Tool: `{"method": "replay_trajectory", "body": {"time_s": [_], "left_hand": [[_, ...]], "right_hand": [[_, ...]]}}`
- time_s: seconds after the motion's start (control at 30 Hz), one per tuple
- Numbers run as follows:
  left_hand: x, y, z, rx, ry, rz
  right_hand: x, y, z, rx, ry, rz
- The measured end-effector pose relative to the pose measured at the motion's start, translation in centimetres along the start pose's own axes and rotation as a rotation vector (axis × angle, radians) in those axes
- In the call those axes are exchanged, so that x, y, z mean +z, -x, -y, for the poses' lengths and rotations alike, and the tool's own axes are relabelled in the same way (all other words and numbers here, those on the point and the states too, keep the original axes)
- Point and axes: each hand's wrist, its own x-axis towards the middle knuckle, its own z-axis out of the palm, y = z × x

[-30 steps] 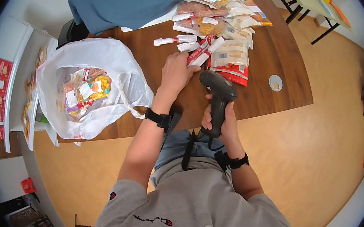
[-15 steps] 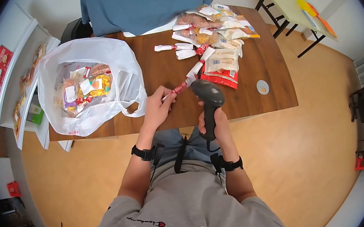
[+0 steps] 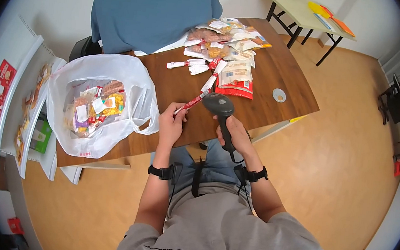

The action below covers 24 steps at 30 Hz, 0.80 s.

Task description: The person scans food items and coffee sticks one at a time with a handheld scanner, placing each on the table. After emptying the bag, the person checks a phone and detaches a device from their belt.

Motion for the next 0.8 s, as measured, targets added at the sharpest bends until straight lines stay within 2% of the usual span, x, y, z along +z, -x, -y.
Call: {"method": "replay_trajectory", "body": {"time_s": [0.17,0.3,0.57,0.63,0.8], "left_hand": [[-0.1,-0.1,-0.2,-0.016,-0.024,0.021],[-0.1,0.0,0.4,-0.009,-0.010,0.041],[-0.1,0.3,-0.5,-0.082,0.077,0.004],[-0.2,0.3,-0.8,-0.145,0.067,0.002],[0.0,0.3,-0.8,-0.184,0.024,-0.031]], "right_hand": [[0.1,-0.5,-0.2,0.007,0.102,0.036],[0.0,-0.6,0.4,0.032,0.054,0.050],[-1.6,-2.9,0.7,0.080,-0.199,0.167],[-2.2,-3.4,0.6,0.094,-0.255,0.235],[-3.2,-3.8,0.6,0.202,-0.418,0.194]]}}
